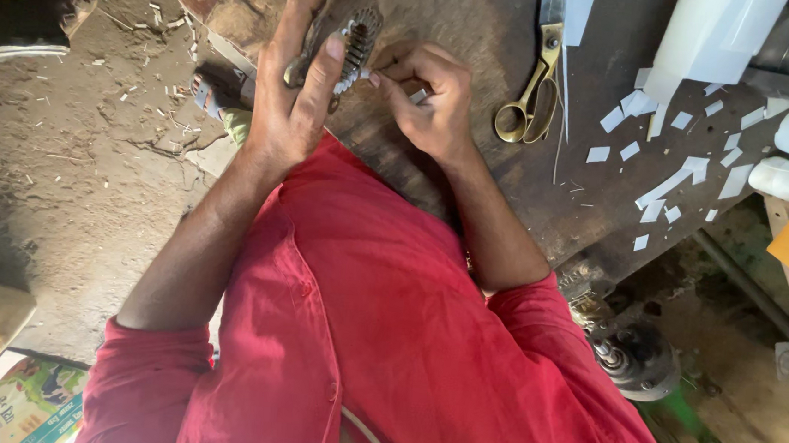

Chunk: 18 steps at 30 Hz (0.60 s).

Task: The person inserts small white plastic pieces into the slots of a circular metal stator core, then cuts a white plastic strip into smaller pieces using scissors and continues inserting them into the stator. The person handles the stator core and plastic pieces by hand throughout.

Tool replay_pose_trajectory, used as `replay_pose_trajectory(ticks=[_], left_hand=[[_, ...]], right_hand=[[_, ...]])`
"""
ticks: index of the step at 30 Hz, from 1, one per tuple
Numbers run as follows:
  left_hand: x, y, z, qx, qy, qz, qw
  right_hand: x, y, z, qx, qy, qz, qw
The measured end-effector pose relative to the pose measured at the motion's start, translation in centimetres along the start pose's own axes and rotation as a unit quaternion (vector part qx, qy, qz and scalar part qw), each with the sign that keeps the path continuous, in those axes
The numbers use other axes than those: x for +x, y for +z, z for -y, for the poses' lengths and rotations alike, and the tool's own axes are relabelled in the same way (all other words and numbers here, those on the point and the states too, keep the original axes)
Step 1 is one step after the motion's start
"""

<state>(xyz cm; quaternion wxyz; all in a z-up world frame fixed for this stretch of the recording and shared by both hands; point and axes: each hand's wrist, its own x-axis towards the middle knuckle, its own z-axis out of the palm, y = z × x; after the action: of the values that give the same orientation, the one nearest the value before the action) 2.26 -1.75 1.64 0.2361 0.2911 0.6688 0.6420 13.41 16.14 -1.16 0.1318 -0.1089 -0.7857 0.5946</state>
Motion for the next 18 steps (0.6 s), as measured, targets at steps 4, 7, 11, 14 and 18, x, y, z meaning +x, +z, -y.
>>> replay_pose_trajectory(ticks=[4,7,11,14,18], left_hand=[[-0.2,0.0,-0.2,-0.006,-0.013,-0.004,1.000],[-0.4,0.0,-0.4,-0.006,-0.013,-0.014,1.000],[-0.5,0.2,-0.5,-0.008,-0.001,-0.012,1.000],[-0.3,0.0,-0.8,-0.009,-0.016,-0.012,1.000],[-0.6,0.1,-1.3,0.004,-0.020,-0.004,1.000]], right_hand=[[0.4,0.9,-0.4,0.007,-0.031,-0.018,0.999],[-0.4,2.3,0.2,-0.060,-0.020,-0.073,0.995],[-0.9,2.2,0.9,-0.082,-0.058,-0.072,0.992],[-1.3,0.6,1.1,-0.041,-0.055,-0.014,0.998],[-2.3,1.1,0.0,-0.001,0.031,-0.063,0.998]])
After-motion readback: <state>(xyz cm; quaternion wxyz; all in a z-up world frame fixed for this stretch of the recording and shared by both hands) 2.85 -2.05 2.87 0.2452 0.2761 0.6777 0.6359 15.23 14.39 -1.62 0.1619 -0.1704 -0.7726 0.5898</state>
